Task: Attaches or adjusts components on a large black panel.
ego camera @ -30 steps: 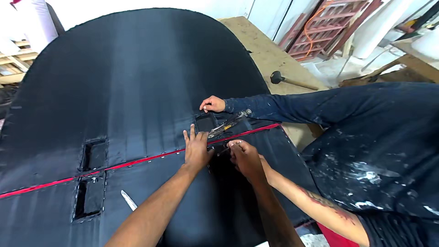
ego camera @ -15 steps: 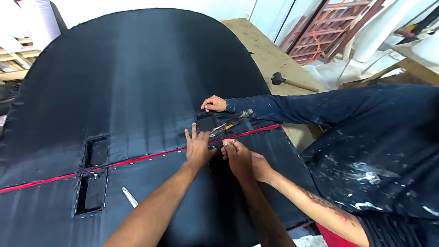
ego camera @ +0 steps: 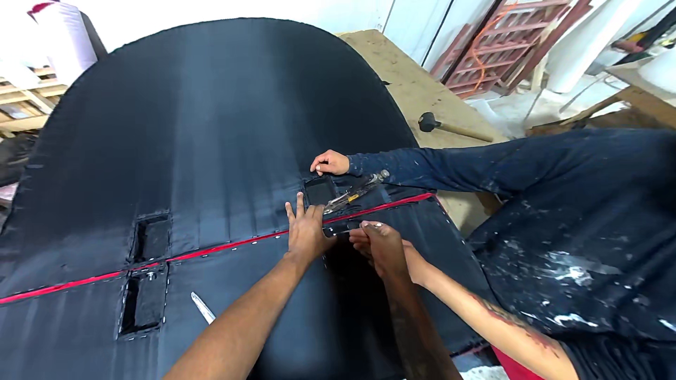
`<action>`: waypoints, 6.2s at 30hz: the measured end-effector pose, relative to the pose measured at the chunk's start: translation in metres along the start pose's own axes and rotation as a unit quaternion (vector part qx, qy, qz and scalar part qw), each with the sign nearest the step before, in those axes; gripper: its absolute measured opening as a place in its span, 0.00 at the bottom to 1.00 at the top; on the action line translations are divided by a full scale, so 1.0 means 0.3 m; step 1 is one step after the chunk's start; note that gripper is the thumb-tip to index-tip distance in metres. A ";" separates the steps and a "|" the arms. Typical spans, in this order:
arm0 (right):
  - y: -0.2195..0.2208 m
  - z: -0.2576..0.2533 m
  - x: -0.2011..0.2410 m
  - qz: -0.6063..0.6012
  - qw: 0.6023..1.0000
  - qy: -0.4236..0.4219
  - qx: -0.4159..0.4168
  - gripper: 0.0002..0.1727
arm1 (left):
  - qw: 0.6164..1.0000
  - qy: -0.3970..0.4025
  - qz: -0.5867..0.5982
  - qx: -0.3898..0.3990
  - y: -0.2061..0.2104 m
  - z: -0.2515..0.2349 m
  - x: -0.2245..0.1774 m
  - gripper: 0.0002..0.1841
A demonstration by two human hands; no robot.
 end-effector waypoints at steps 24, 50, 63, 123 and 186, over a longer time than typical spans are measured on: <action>-0.121 -0.268 -0.368 -0.160 0.978 -0.129 0.032 0.19 | 1.000 0.006 0.007 -0.008 0.025 -0.004 -0.002 0.38; 0.040 0.048 -0.007 -0.094 0.995 -0.031 0.017 0.16 | 1.000 0.003 0.006 0.006 0.008 -0.009 -0.005 0.41; 0.153 0.128 -0.150 0.150 0.954 -0.262 -0.003 0.13 | 0.999 0.022 0.033 0.030 -0.019 -0.012 0.011 0.41; -0.025 0.259 0.217 0.227 0.892 -0.385 0.066 0.13 | 0.996 0.002 -0.001 -0.086 0.077 0.019 0.010 0.29; -0.112 0.144 0.080 0.162 0.937 -0.306 0.051 0.15 | 0.999 -0.016 -0.002 -0.044 0.053 0.025 -0.013 0.23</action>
Point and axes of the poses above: each hand's wrist, its own z-axis away from the middle knuckle, its own y-axis out of the palm, x = y × z, the point moved 1 cm from there along -z, towards the middle knuckle, and after that the axes turned 8 degrees about -z, right-handed, at the moved point
